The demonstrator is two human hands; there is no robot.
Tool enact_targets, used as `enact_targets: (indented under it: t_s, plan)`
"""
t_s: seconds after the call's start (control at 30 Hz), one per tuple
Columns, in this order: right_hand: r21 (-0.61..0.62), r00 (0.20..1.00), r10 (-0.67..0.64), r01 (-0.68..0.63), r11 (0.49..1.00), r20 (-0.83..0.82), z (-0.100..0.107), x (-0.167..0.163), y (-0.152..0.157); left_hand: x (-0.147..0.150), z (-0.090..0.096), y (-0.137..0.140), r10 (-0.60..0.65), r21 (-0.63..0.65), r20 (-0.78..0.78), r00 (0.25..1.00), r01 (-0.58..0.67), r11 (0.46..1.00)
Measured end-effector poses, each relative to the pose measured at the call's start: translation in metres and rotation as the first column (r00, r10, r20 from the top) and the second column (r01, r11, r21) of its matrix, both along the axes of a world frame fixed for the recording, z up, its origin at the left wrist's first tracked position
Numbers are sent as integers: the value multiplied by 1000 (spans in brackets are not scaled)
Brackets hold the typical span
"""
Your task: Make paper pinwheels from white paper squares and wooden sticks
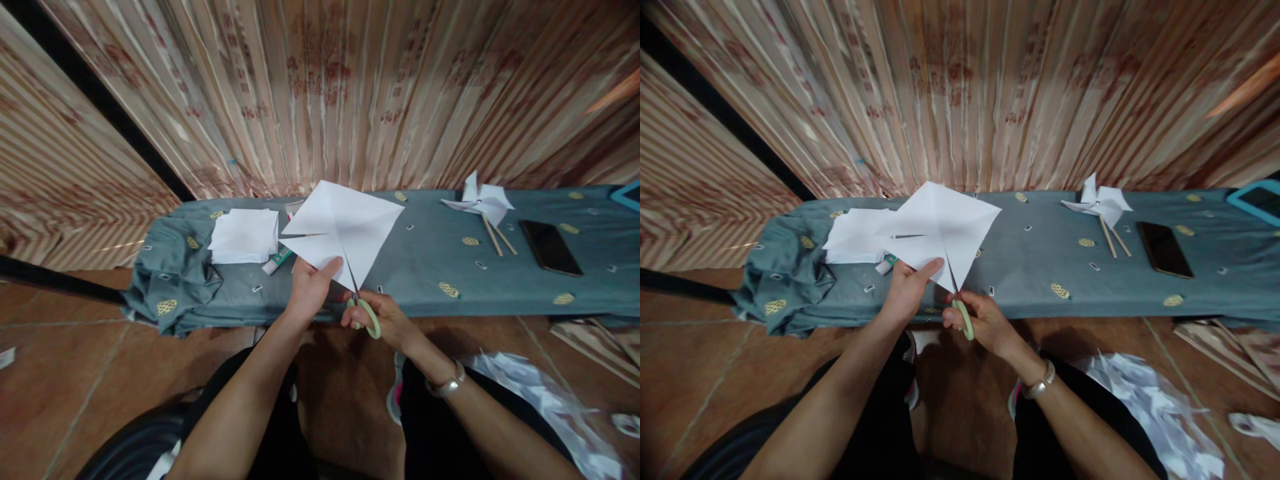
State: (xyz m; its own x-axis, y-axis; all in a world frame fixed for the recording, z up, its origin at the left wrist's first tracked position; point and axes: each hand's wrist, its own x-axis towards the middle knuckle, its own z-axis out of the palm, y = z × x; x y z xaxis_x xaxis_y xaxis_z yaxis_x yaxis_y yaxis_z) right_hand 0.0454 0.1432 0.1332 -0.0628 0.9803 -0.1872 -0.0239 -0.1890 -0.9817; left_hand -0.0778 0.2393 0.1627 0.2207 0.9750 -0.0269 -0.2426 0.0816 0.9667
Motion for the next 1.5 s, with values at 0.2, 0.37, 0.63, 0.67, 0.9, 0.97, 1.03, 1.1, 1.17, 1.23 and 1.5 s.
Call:
enact_targets:
  t_s: [0.2, 0.37, 0.63, 0.67, 0.9, 0.97, 1.03, 1.1, 1.17, 1.23, 1.5]
  plan:
    - [-138, 979, 200, -192, 972, 42, -5, 21, 0, -6, 4, 14, 68, -12, 55, 996, -67, 998]
    - [-131, 990, -118, 126, 983, 72, -6, 50, 10, -11, 6, 13, -23, 0, -24, 999, 24, 1000]
    - [4, 800, -525, 550, 835, -291, 11, 91, 22, -8, -6, 5, -321, 53, -180, 930, 335, 941]
    - [0, 812, -503, 527, 850, -295, 13, 91, 22, -8, -8, 5, -356, 54, -232, 905, 377, 924]
    - [-78, 853, -488, 482, 873, -186, 16, 79, 25, -10, -10, 5, -364, 51, -370, 855, 410, 911]
    - [-80, 847, -500, 494, 866, -181, 15, 77, 26, -9, -6, 6, -351, 7, -287, 892, 368, 930]
    - [-60, 815, -539, 540, 840, -212, 14, 75, 28, -7, 0, 6, -337, -63, -125, 933, 331, 941]
    - [-37, 757, -594, 609, 792, -272, 13, 73, 30, -4, 4, 4, -288, -131, 72, 955, 296, 946]
    - [-27, 683, -651, 683, 730, -330, 11, 70, 34, 1, 6, -1, -223, -190, 231, 947, 268, 944]
    - [-13, 629, -691, 736, 677, -355, 9, 67, 38, 7, 5, -8, -192, -244, 310, 931, 273, 931]
    - [105, 624, -681, 762, 639, -383, 9, 52, 53, 27, -3, -16, -85, -455, 440, 894, 304, 837]
